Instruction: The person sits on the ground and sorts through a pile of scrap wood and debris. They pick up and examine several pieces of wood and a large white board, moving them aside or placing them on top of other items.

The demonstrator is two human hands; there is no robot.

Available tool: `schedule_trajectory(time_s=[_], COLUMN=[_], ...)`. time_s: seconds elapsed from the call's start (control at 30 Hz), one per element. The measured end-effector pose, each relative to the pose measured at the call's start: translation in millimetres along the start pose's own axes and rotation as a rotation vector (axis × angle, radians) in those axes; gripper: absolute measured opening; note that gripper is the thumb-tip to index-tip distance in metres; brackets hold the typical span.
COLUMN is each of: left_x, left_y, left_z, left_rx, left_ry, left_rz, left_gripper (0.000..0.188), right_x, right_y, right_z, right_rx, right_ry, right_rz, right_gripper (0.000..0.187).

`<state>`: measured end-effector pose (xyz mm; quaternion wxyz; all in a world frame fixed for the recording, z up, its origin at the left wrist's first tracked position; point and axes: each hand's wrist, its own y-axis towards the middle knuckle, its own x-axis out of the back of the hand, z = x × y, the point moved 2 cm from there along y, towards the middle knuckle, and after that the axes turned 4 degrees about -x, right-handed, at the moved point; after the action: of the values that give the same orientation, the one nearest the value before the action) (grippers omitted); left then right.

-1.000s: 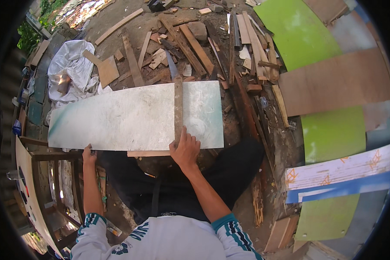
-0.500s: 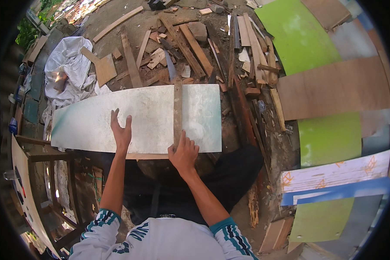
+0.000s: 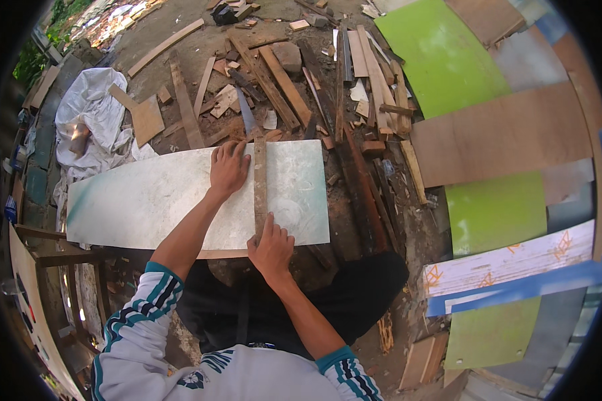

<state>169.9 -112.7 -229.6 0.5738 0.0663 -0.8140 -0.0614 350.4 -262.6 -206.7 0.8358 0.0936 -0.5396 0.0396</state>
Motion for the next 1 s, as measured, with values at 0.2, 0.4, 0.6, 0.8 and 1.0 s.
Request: schedule_trajectory(time_s=[0.2, 0.4, 0.6, 0.8, 1.0], left_x=[-6.1, -5.7, -8.0, -9.4, -10.8], left_y=[-8.6, -6.2, -0.8, 3.7, 3.6], left_z=[-9.7, -10.4, -11.5, -14.2, -15.2], left_rx=[0.0, 0.068, 0.071, 0.067, 0.074], left_ry=[0.034, 0.051, 0.056, 0.056, 0.066], left_rz=[-0.119, -0.075, -0.056, -0.05, -0.052], left_gripper=[0.049, 0.047, 0.045, 0.044, 0.044], right_x=[10.2, 7.2, 6.7, 8.4, 26.6], right_y=[-14.5, -13.9, -12.7, -13.1, -10.2], right_z=[-1.7, -0.1, -4.9, -8.0, -52.8], right_rx=[-0.033, -0.056, -0.041, -0.03, -0.189], right_ry=[-0.015, -0.04, -0.027, 0.078, 0.02], right_rz=[0.062, 0.091, 0.084, 0.048, -0.119], right_gripper=[0.074, 0.077, 0.075, 0.074, 0.073])
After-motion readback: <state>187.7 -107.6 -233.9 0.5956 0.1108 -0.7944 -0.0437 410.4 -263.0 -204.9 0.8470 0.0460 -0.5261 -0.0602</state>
